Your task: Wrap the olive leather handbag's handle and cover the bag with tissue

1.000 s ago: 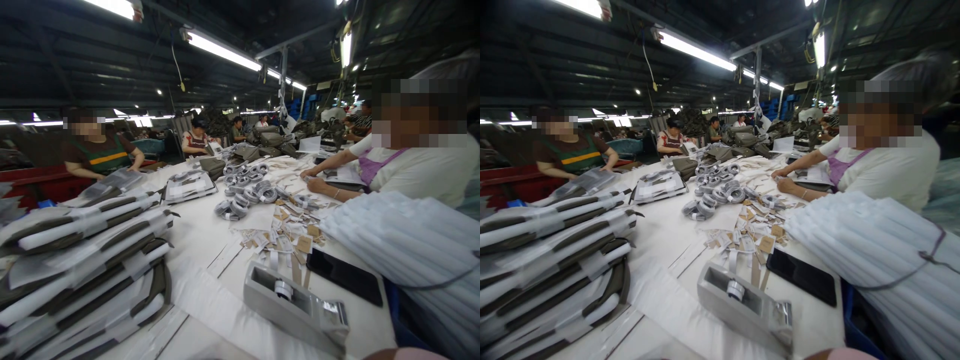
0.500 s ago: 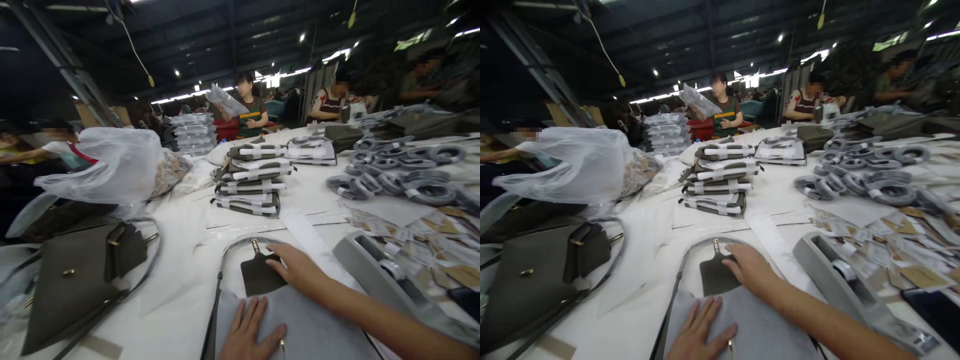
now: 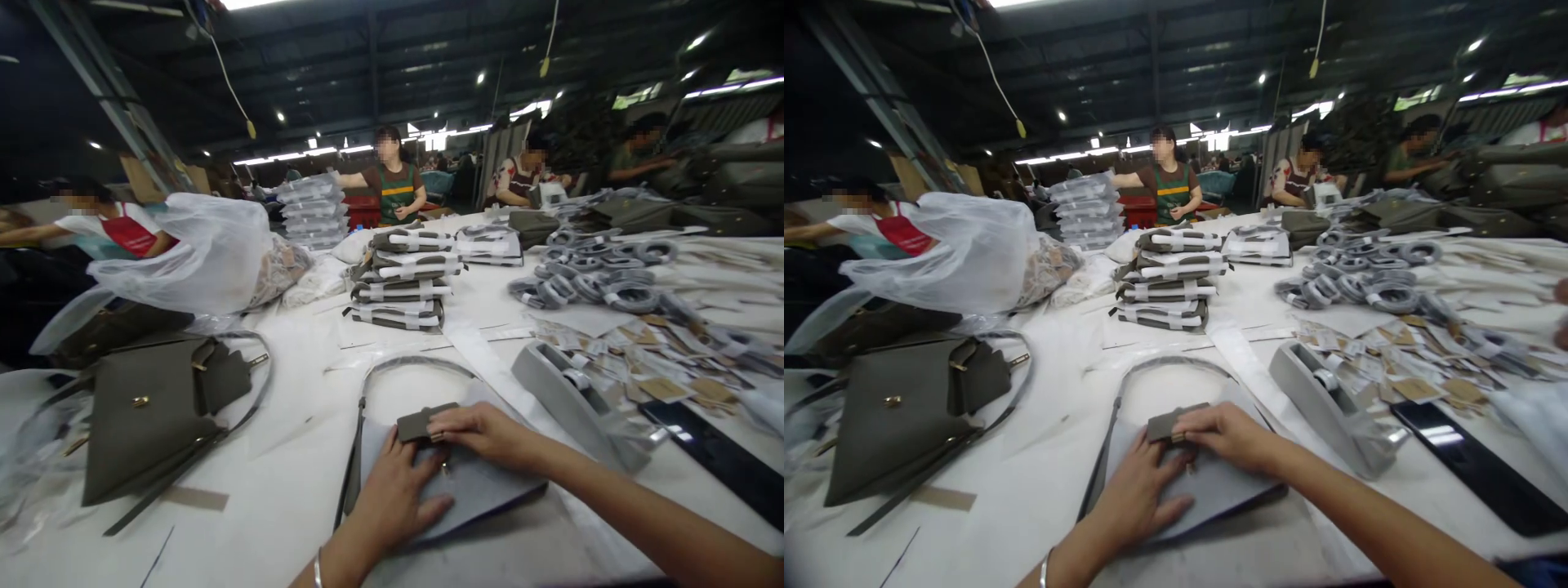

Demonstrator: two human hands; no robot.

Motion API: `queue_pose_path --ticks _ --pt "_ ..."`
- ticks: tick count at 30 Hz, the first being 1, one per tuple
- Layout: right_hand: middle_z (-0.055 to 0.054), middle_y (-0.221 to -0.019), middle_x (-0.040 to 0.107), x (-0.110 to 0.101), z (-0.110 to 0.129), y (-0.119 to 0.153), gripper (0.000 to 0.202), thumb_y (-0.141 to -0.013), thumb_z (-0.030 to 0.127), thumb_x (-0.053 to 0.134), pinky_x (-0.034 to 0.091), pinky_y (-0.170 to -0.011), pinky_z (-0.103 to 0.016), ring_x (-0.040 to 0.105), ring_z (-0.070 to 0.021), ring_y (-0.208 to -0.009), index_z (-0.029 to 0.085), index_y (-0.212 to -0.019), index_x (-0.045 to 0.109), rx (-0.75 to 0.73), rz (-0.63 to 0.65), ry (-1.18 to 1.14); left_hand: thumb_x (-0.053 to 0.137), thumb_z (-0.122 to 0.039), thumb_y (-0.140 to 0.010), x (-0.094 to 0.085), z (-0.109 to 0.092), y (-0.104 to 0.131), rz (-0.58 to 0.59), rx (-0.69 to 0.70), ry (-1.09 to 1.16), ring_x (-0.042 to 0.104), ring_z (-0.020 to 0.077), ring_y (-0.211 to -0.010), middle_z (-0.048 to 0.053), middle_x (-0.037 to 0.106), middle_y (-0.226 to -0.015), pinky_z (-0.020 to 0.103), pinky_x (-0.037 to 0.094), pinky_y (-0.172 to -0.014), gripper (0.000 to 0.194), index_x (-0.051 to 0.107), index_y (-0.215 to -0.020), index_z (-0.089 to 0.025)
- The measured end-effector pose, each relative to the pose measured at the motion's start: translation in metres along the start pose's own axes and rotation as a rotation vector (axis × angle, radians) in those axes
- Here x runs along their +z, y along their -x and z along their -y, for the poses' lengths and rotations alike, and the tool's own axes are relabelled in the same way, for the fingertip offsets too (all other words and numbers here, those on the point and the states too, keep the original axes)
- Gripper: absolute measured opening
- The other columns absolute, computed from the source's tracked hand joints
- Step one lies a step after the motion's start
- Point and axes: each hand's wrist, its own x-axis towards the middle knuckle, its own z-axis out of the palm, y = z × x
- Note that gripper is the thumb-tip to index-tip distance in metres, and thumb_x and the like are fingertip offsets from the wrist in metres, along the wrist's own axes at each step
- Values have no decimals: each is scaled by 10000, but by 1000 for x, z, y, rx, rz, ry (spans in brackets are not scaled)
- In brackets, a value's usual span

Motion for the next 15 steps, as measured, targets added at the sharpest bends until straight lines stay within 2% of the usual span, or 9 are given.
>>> queue_pose_path --ticks 3,6,9,12,15 --pt "-37 -1203 720 18 -19 19 283 -982 384 536 432 -1114 -424 583 -224 -1265 276 -1141 744 -99 4 110 553 -581 -901 0 -2 -1 -9 10 6 437 302 -1372 85 537 -1432 600 243 -1187 599 452 -1434 -327" --pt "-70 -1210 713 28 -33 26 284 -985 379 538 455 -1098 -424 576 -225 -1274 255 -1126 751 -161 -8 170 565 -606 -882 4 -4 2 -45 4 -19 507 297 -1312 93 620 -1330 594 252 -1190 604 509 -1386 -277" --pt "-82 -1236 699 31 -37 28 294 -991 372 527 441 -1113 -418 554 -225 -1299 243 -1132 750 -186 -9 191 578 -619 -872 10 -8 9 -173 5 -106 613 312 -1174 117 696 -1186 606 358 -1132 607 570 -1312 -201" --pt "-85 -1242 697 33 -38 30 297 -995 355 515 437 -1116 -422 555 -230 -1298 239 -1140 748 -196 -6 205 541 -452 -954 11 -15 19 -271 37 -173 672 283 -1068 140 717 -1145 520 510 -1010 453 580 -1270 -130" --pt "-94 -1211 713 36 -39 30 301 -998 345 508 471 -1080 -425 592 -237 -1255 232 -1148 743 -200 -18 225 445 -204 -1004 5 -26 25 -207 188 -164 642 182 -1144 90 695 -1233 349 520 -1014 342 521 -1335 -166"
